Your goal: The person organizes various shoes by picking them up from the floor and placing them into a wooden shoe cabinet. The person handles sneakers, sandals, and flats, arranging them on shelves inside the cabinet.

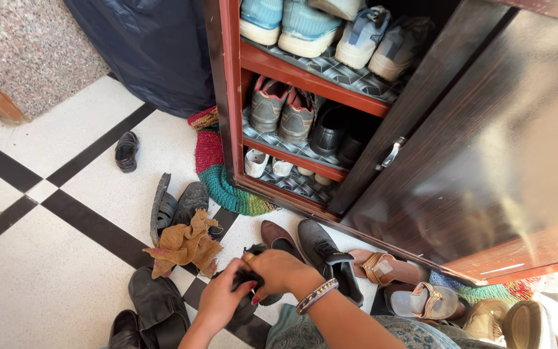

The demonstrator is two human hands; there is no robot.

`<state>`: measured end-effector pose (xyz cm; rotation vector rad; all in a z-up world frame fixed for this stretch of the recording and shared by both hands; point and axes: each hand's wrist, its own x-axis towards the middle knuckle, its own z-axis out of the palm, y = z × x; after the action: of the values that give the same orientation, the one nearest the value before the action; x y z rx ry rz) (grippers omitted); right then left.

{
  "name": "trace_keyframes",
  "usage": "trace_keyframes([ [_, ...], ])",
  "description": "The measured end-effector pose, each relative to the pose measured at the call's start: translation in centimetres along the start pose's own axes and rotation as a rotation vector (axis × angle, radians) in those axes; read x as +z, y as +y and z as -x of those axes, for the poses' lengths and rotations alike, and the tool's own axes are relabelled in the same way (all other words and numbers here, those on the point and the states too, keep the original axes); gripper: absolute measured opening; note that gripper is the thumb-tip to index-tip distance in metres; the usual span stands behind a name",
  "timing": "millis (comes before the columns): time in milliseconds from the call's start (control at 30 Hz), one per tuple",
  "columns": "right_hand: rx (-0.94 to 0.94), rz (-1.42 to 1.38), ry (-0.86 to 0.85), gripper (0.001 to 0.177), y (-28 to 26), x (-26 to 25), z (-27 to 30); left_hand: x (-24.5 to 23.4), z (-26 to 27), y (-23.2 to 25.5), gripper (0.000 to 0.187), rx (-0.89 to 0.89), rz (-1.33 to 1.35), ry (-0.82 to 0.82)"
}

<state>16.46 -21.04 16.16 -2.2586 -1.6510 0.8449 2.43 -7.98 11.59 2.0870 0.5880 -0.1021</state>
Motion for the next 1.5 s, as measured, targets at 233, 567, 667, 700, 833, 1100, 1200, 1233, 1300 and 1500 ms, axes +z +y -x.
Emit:
trace_keyframes([
  [233,0.411,-0.162,0.362,0.058,3.9,2.0,-1.8,-2.6,0.0,-0.8,0.047,-0.459,-0.344,0.095],
  [567,0.614,-1.301,0.284,0.058,3.9,1.4,-2.9,1.2,-6.0,-14.6,0.035,-0.550,1.158,0.345],
  [667,0.673,-1.366,0.415,0.059,4.5,1.0,-2.7,1.2,-7.2,-16.7,0.035,-0.609,1.248,0.482],
  [700,0.710,-1.402,0.468,0.059,4.6,0.9,-2.7,1.0,-7.5,-16.9,0.034,-0.635,1.255,0.535],
  [833,0.694,-1.269,0.428,0.067,3.1,1.1,-3.5,2.1,-8.6,-16.8,0.034,-0.586,1.111,0.543],
  [1100,0.630,-1.175,0.393,0.071,2.6,0.8,-3.6,2.8,-8.8,-19.1,0.037,-0.530,1.053,0.440],
  [1200,0.692,-0.901,0.548,0.078,4.0,1.2,-4.0,1.9,-8.7,-18.6,0.036,-0.580,1.053,0.595],
  [1233,0.687,-0.865,0.544,0.076,4.3,1.5,-4.2,1.6,-8.8,-18.3,0.036,-0.596,1.049,0.625],
  [1300,0.680,-0.795,0.537,0.072,4.2,1.6,-4.2,1.9,-8.7,-17.9,0.037,-0.551,0.989,0.437],
  [1500,0.615,-1.161,0.095,0.074,2.2,-0.1,-2.4,2.4,-10.6,-17.8,0.041,-0.654,1.112,0.088],
])
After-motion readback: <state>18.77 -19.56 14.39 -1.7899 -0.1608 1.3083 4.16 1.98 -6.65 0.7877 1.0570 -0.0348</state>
